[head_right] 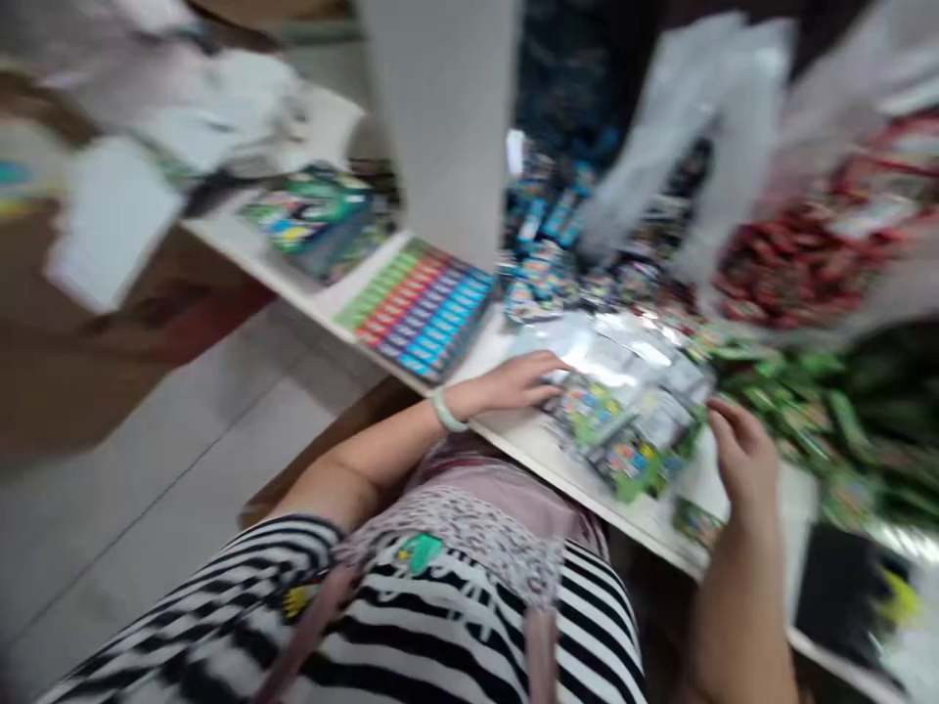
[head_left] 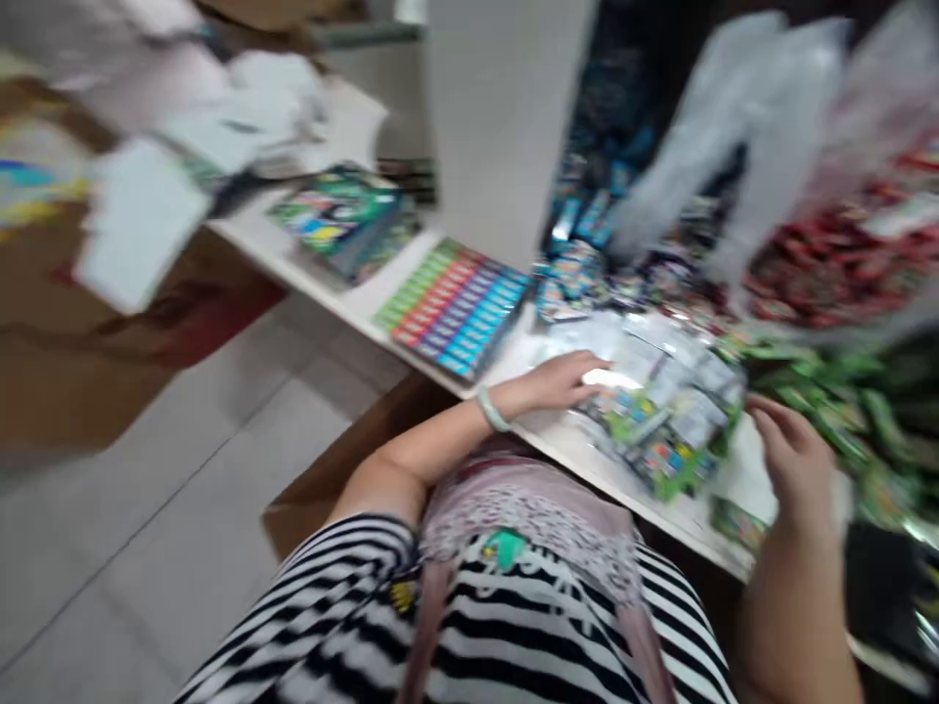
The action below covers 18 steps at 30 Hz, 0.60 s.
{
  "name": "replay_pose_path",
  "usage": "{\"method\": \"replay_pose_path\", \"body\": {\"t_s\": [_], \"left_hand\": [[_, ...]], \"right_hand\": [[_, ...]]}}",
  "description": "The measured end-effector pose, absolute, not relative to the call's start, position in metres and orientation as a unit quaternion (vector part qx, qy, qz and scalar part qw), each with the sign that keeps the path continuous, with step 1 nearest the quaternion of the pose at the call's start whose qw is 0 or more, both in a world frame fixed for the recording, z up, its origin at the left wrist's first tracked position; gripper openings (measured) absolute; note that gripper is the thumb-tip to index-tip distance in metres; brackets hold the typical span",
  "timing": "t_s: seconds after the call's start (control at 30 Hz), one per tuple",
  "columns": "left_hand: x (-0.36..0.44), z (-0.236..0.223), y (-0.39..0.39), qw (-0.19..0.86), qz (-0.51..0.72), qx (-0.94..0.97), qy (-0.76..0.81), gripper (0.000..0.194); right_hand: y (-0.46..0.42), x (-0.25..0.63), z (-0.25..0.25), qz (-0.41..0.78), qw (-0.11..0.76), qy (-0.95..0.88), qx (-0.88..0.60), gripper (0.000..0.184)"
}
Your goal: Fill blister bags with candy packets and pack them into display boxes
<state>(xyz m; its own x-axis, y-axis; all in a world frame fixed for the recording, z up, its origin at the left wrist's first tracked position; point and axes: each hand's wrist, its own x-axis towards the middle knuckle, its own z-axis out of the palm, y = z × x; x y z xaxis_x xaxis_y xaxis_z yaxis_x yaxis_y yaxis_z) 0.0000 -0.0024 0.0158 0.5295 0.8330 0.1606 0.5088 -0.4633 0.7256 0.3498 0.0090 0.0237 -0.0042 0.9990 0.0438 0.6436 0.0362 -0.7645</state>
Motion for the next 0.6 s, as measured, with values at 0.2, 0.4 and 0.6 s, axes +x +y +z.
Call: {"method": "replay_pose_path", "body": {"t_s": [0.2,0.4,0.6], "left_hand": [[0.039,-0.028,0.005,0.265,0.145,0.844,0.443,0.049],[0.063,-0.023,-0.001,0.262,0.038,0.853,0.450,0.077],[0.067,-0.023,0.007,0.272,0.023,0.847,0.457,0.077]], "right_hand": [[0.011,0.392,-0.005,0.195,0.284,-0.626,-0.699,0.036],[0.027,0.345,-0.009,0.199,0.099,-0.735,-0.641,0.077],[0.031,0.325,-0.002,0.169,0.020,-0.721,-0.671,0.072]]}}
